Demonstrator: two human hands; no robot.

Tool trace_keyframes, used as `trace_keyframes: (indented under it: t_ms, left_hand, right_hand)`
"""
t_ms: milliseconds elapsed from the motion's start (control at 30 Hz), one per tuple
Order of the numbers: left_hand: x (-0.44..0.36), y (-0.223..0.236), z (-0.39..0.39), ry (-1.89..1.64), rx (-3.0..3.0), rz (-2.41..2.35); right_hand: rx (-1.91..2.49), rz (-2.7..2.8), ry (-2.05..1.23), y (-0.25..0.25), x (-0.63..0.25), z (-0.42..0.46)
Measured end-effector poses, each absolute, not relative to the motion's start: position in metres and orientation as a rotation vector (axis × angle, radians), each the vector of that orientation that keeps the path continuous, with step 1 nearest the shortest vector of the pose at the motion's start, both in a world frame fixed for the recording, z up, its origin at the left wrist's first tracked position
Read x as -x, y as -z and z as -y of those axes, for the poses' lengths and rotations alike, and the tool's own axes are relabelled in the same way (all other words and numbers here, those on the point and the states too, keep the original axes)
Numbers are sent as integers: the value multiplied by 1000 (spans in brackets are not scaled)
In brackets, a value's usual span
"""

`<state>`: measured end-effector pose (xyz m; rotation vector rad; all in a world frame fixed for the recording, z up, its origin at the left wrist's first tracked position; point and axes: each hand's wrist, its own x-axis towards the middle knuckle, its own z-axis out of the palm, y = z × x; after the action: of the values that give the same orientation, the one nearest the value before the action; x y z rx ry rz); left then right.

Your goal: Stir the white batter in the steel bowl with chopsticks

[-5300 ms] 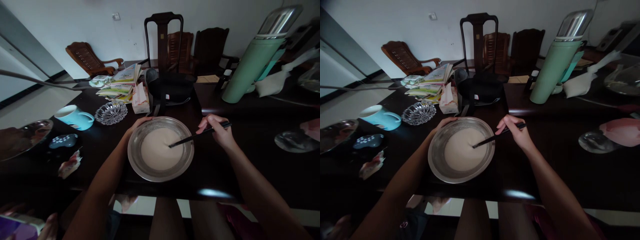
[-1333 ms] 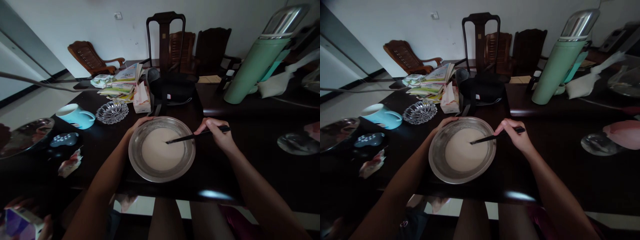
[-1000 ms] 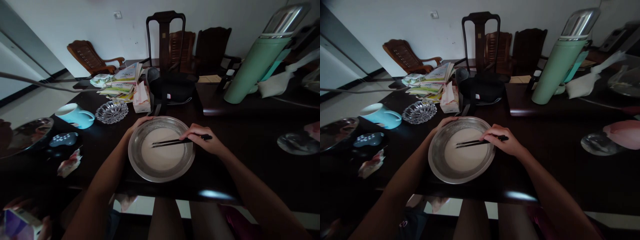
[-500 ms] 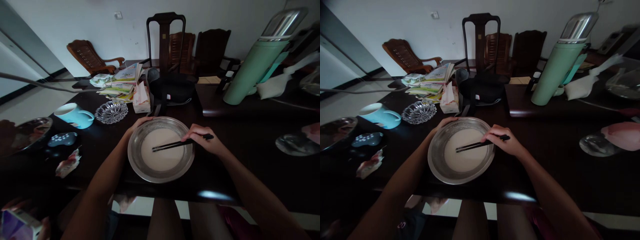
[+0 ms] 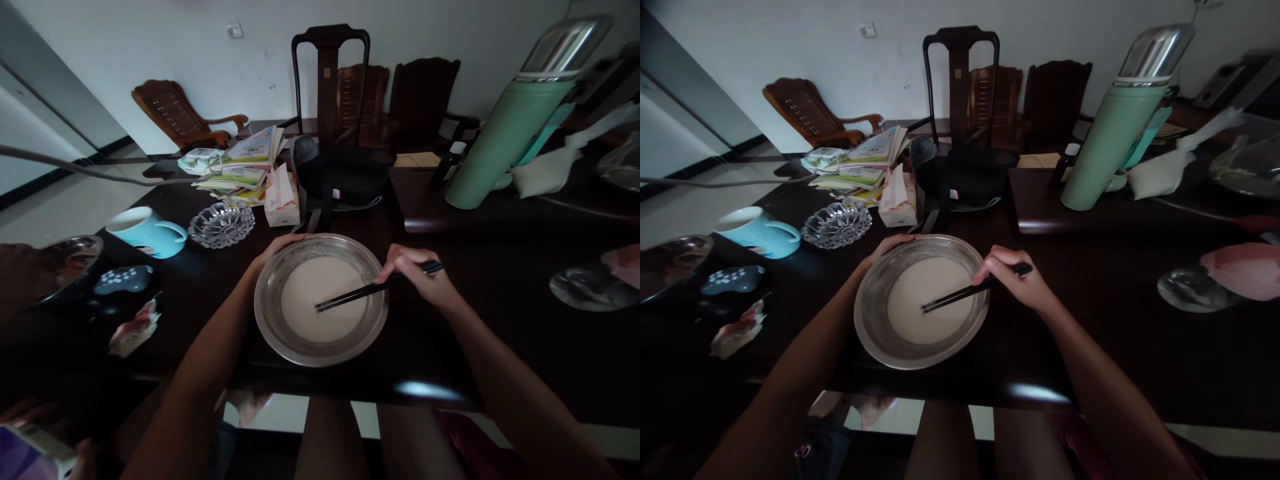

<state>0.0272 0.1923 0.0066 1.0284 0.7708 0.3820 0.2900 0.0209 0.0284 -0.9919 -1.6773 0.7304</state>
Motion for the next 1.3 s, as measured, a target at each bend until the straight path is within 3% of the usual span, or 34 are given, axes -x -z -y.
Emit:
trace_keyframes:
  t_ms: [267, 533, 833, 1100, 1300]
  left_hand:
    - [-28, -4, -193, -430, -998, -751]
    - [-29, -11, -188, -400, -1013, -772]
    - [-28, -6, -190, -434, -995, -757]
    - [-27, -8, -189, -395, -1027, -742]
    - [-29, -6, -192, -419, -1013, -793]
  right_hand:
    - [1100, 1725, -529, -28, -290, -23]
    - [1007, 1661, -691, -28, -293, -21]
    - [1127, 1666, -490, -29, -292, -22]
    - [1034, 1712, -716, -29, -287, -20]
    - [1102, 1762, -536, -27, -285, -23]
